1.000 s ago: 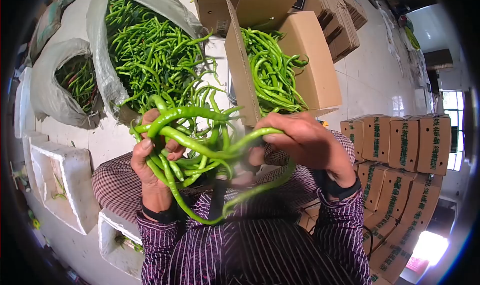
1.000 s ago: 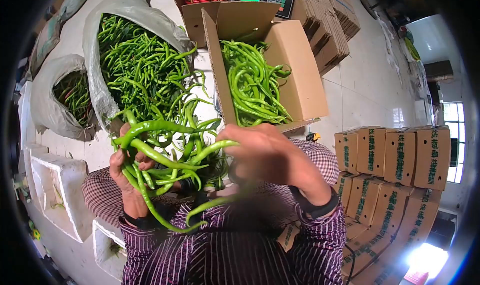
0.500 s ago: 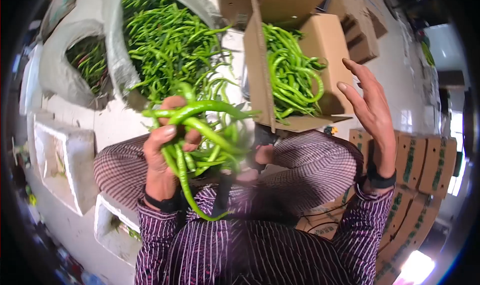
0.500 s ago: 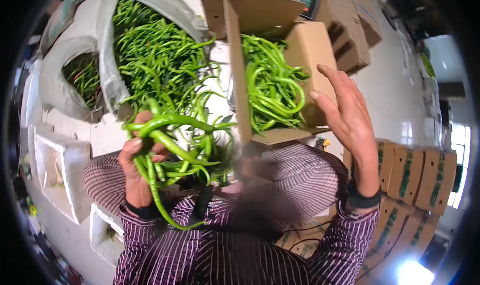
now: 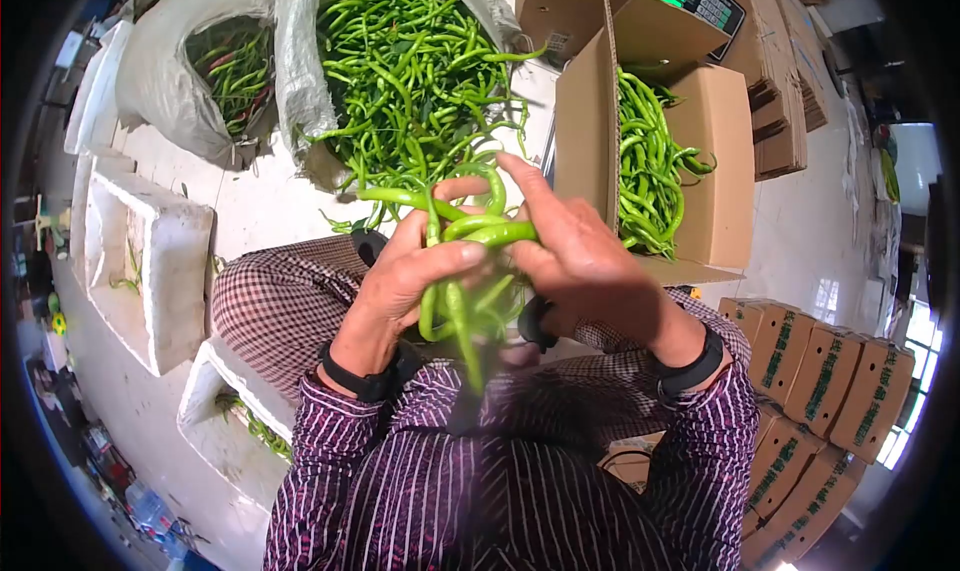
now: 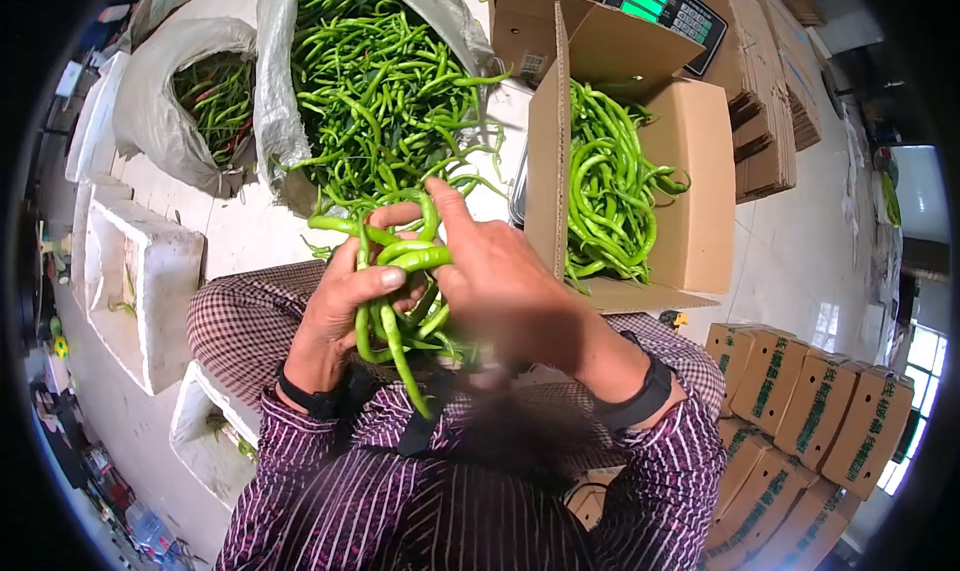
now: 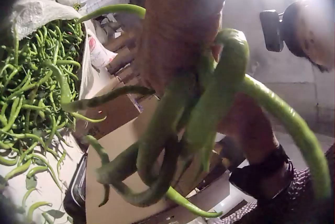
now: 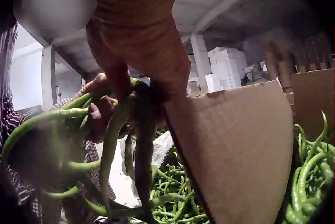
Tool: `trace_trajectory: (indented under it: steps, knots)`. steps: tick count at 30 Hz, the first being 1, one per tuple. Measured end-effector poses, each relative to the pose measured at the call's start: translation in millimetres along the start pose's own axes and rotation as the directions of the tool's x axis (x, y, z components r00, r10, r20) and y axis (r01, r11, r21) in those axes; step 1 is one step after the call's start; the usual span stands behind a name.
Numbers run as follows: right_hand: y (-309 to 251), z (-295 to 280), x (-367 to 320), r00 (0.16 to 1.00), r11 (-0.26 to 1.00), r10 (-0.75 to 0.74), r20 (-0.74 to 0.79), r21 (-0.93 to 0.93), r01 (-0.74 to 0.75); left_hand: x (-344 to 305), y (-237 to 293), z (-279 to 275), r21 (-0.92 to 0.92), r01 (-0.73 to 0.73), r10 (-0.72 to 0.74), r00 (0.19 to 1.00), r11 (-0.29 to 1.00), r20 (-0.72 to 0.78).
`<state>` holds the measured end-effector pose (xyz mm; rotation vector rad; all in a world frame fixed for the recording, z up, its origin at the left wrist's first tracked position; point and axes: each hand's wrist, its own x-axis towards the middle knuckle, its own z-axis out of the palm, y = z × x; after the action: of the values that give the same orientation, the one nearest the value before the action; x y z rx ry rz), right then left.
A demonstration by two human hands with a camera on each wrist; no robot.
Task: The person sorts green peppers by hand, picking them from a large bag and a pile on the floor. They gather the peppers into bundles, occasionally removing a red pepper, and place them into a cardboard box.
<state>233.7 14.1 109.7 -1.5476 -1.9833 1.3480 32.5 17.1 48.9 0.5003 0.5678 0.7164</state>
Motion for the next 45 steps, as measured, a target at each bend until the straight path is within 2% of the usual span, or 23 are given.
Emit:
trace_trajectory:
  steps: [1,3,4,5,6,7,9,10,11,13,15,17,18,19,21,25,28,36,43,45]
  knots:
    - [0,1,0,1.0,1.0,0.001,0.002,-0.003,-0.001,0,1,-2,-0.003,-0.002,0.002,1.0,1.0,0.0]
    - [2,3,-1,0.977,0.987,-0.16,-0.138,-0.045,0.155,2,5,1,0.052,0.049,-0.051,0.998,0.997,0.036]
    - [4,7,0,0.977,0.986,-0.164,-0.134,-0.049,0.159,3,5,7,0.045,0.051,-0.051,0.999,0.998,-0.004]
    - [7,13,1,0.944,0.965,-0.249,-0.217,-0.141,0.223,6,-4,10,0.1,0.012,-0.003,0.995,0.995,-0.095]
    - [9,18,4,0.895,0.932,-0.338,-0.289,-0.233,0.277,9,-7,7,0.107,-0.005,0.015,0.995,0.994,-0.095]
    - [14,18,5,0.895,0.931,-0.343,-0.285,-0.231,0.283,9,-8,5,0.114,-0.019,0.03,0.995,0.993,-0.094]
    - [28,8,1,0.896,0.958,-0.26,-0.359,-0.21,0.194,7,-6,1,0.152,-0.004,0.017,0.996,0.988,-0.082]
    - [17,-7,0,0.957,0.995,0.084,-0.278,-0.028,-0.095,6,-6,0,0.188,0.01,0.003,0.998,0.982,-0.065]
    - [20,-13,-1,0.955,0.994,0.089,-0.284,-0.032,-0.102,4,-4,-3,0.185,0.011,-0.001,0.998,0.983,-0.057]
    - [29,-24,-3,0.883,0.921,0.282,-0.376,0.362,-0.141,2,-2,-5,0.091,0.074,-0.069,0.996,0.993,-0.059]
    - [30,-29,-4,0.882,0.92,0.256,-0.395,0.38,-0.097,4,-5,3,0.004,0.029,-0.028,0.982,1.0,-0.189]
    - [27,-33,-2,0.857,0.707,0.417,-0.302,0.701,-0.097,6,-8,3,-0.056,-0.005,-0.007,0.978,0.998,-0.21]
    - [29,-36,-3,0.873,0.64,0.406,-0.27,0.766,-0.06,7,-9,0,-0.065,-0.001,-0.013,0.978,0.998,-0.206]
    - [31,-38,-5,0.866,0.645,0.411,-0.285,0.762,-0.055,7,-9,-3,-0.075,0.003,-0.019,0.979,0.997,-0.203]
    - [36,-40,-7,0.858,0.477,0.454,-0.238,0.879,-0.009,5,-9,-4,-0.071,-0.01,-0.007,0.971,0.997,-0.239]
    - [47,-48,-18,0.885,0.378,0.385,-0.264,0.919,0.109,6,-9,-6,-0.07,-0.053,0.035,0.97,0.996,-0.243]
    - [43,-52,-27,0.877,0.414,0.355,-0.323,0.896,0.162,7,-9,-4,-0.08,-0.064,0.045,0.974,0.995,-0.22]
    - [33,-54,-44,0.844,0.474,0.337,-0.419,0.849,0.232,8,-12,-4,-0.057,-0.094,0.072,0.947,0.994,-0.313]
    - [40,-64,-54,0.801,0.474,0.362,-0.477,0.834,0.283,8,-14,-7,-0.035,-0.094,0.079,0.952,0.995,-0.297]
    - [48,-70,-59,0.785,0.43,0.372,-0.496,0.841,0.328,7,-15,-8,-0.01,-0.092,0.084,0.943,0.996,-0.322]
